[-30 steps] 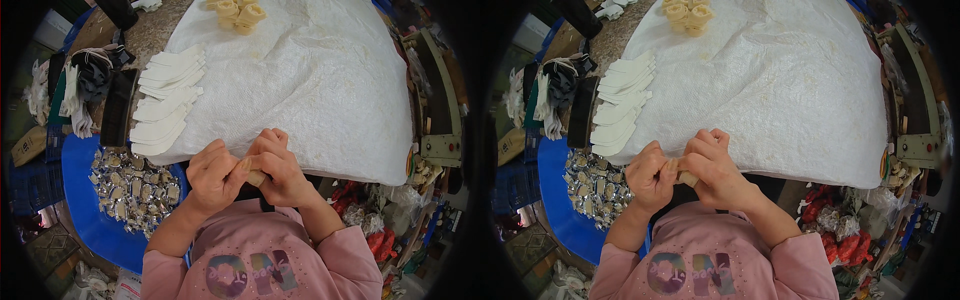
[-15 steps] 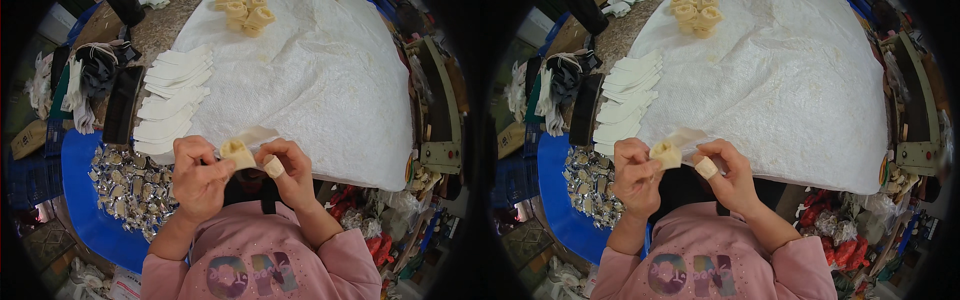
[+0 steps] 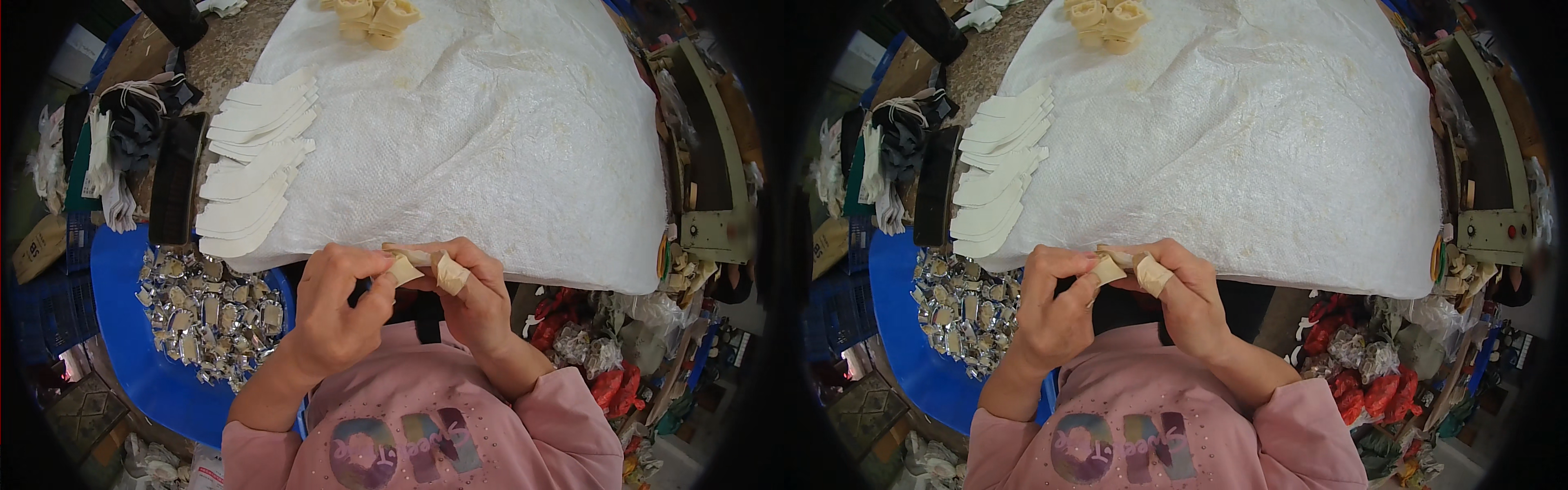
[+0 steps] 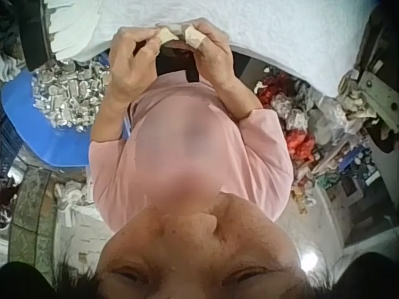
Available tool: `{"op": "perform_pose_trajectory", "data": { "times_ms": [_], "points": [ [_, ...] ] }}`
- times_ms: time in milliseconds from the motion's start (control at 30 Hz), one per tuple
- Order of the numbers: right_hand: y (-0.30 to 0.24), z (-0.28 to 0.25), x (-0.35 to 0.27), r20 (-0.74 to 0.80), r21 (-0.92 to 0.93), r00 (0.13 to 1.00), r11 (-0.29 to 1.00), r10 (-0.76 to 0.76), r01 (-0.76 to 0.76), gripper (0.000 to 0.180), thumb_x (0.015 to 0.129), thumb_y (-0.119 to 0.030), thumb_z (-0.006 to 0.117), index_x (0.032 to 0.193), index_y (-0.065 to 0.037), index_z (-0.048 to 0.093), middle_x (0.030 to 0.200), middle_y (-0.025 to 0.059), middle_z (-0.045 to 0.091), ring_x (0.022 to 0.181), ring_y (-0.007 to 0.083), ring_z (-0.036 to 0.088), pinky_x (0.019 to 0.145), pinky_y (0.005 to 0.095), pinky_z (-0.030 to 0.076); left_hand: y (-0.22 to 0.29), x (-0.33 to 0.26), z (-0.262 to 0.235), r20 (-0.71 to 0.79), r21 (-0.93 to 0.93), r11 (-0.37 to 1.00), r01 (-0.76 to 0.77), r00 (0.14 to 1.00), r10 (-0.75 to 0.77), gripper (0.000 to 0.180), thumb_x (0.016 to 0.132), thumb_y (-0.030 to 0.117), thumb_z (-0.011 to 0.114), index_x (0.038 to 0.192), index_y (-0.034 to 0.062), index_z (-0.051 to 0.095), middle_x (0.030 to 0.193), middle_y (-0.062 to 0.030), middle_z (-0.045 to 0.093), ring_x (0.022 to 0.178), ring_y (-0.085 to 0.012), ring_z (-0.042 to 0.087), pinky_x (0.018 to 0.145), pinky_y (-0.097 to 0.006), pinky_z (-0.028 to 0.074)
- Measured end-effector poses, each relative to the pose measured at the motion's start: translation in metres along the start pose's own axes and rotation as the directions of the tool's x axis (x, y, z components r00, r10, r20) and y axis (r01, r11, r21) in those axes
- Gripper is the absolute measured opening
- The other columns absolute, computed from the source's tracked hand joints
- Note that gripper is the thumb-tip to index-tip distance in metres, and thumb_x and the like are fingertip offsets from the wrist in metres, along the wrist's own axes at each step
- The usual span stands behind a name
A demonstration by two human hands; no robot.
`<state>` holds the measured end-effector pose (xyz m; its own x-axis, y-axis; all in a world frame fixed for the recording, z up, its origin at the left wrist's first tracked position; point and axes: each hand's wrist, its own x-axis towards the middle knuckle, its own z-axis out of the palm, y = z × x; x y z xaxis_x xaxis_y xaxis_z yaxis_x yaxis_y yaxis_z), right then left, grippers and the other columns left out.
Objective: The recorder is assembling or checking small light-colored plastic shoe components by inserting white paper or fabric strips into them.
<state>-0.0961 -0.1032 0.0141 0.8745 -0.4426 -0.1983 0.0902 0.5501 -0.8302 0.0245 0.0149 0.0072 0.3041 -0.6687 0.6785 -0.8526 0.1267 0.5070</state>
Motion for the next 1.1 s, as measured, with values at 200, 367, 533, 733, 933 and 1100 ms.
{"op": "perform_pose_trajectory", "data": {
  "times_ms": [200,367,533,733,933,1100],
  "points": [
    [-0.004,0.004,0.003,0.101,-0.535,0.985,0.827,-0.14,0.172,0.026,0.095,-0.01,0.041,0.109,0.006,0.056,0.099,0.0166,0.065,0.092,0.0197,0.064,0.08,0.0289,0.051,0.014,0.008,0.002,0.089,0.168,0.986,-0.015,0.996,0.0,0.015,0.066,-0.006,0.063,0.078,-0.0011,0.056,0.082,-0.0102,0.053,0.064,-0.0223,0.05,0.052,-0.033,0.038],
    [-0.014,0.004,0.01,0.163,-0.743,0.973,0.629,-0.161,0.229,0.023,0.095,-0.011,0.043,0.107,0.004,0.056,0.09,0.0151,0.065,0.082,0.0208,0.065,0.074,0.0286,0.051,0.001,0.007,0.0,0.072,0.068,0.993,0.099,0.992,-0.104,0.016,0.067,-0.01,0.061,0.08,-0.0007,0.056,0.083,-0.0109,0.053,0.063,-0.0237,0.05,0.054,-0.034,0.04],
    [-0.02,-0.015,0.033,0.173,-0.325,0.981,0.945,0.086,-0.026,0.023,0.092,-0.016,0.056,0.106,0.002,0.057,0.094,0.0099,0.064,0.088,0.0164,0.061,0.08,0.0282,0.048,-0.004,-0.003,-0.005,0.064,-0.389,0.834,0.391,0.915,-0.399,0.013,0.079,-0.008,0.062,0.082,0.0,0.053,0.092,-0.0157,0.059,0.077,-0.0204,0.059,0.067,-0.027,0.048],
    [-0.022,-0.027,0.044,0.326,-0.201,0.907,0.957,0.267,-0.209,0.039,0.079,-0.003,0.071,0.113,0.004,0.052,0.098,0.0118,0.064,0.091,0.0141,0.06,0.081,0.0274,0.05,0.001,0.0,-0.002,0.152,-0.489,0.8,0.346,0.938,-0.313,0.019,0.071,-0.019,0.056,0.078,-0.0018,0.052,0.093,-0.0161,0.059,0.077,-0.0237,0.06,0.065,-0.029,0.049],
    [-0.02,-0.02,0.045,0.232,-0.355,0.938,0.92,0.259,-0.166,0.036,0.08,-0.002,0.069,0.112,0.001,0.054,0.098,0.0124,0.064,0.087,0.0144,0.062,0.072,0.0259,0.052,0.0,0.004,-0.003,0.132,-0.304,0.913,0.27,0.962,-0.24,0.019,0.074,-0.014,0.062,0.08,-0.0008,0.05,0.089,-0.016,0.058,0.07,-0.021,0.055,0.058,-0.026,0.044],
    [-0.013,-0.017,0.044,0.216,-0.386,0.968,0.922,0.128,-0.036,0.031,0.088,-0.009,0.061,0.116,0.0,0.053,0.103,0.0102,0.064,0.086,0.0134,0.061,0.074,0.0255,0.049,-0.003,0.001,0.003,0.05,-0.479,0.807,0.347,0.928,-0.369,0.01,0.083,0.0,0.063,0.083,-0.0004,0.053,0.09,-0.0136,0.059,0.074,-0.016,0.056,0.065,-0.025,0.046]
  ]
}}
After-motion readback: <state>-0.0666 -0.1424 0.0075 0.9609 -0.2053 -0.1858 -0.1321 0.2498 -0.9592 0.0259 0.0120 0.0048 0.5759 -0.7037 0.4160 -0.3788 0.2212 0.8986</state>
